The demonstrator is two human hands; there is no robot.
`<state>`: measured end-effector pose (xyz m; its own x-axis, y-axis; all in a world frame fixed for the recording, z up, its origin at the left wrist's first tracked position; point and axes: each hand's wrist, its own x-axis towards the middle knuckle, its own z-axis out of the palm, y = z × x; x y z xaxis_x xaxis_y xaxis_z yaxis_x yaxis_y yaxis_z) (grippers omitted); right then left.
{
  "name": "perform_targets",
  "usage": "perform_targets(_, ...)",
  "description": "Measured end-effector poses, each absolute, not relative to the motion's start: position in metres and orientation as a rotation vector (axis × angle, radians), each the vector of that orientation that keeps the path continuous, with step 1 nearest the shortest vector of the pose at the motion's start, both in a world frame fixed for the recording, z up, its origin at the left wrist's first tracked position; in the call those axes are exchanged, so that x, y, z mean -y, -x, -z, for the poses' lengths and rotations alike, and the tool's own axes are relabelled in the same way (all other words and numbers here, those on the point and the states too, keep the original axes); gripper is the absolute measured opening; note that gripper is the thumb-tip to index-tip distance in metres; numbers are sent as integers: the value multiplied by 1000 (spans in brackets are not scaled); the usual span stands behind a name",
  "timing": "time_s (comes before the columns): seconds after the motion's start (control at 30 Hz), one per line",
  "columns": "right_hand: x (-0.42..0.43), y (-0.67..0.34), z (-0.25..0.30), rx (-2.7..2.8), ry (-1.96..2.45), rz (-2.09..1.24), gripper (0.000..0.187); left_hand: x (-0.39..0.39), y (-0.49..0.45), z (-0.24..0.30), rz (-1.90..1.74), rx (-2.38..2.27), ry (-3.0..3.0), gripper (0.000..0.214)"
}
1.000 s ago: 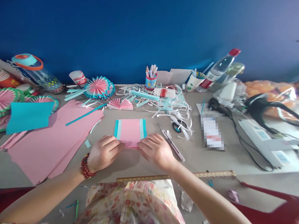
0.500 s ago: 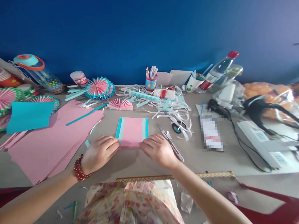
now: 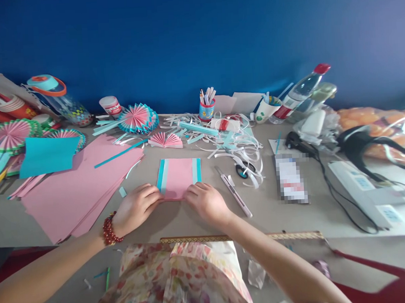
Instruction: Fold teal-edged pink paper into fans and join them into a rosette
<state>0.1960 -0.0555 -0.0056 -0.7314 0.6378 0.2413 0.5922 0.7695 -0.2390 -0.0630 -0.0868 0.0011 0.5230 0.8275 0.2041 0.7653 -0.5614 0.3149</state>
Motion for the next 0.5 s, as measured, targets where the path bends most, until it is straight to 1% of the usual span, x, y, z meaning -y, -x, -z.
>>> perform_targets(0.1,51,-194,0,2594,1025,-362,17,77,64,-3,-546,-1361,-2412,12)
perform_targets(0.23,43,-190,-5,2543,1135,-534,12,63,65,-11,-446,-1368,-2253,11)
perform_targets(0.37,38,-188,-7,2567,1190,-614,10,52,67,-15,-386,-1350,-2186,14)
perform_targets(0.5,35,-186,-9,2566,1227,-623,6,44,68,-12,-363,-1337,-2195,16)
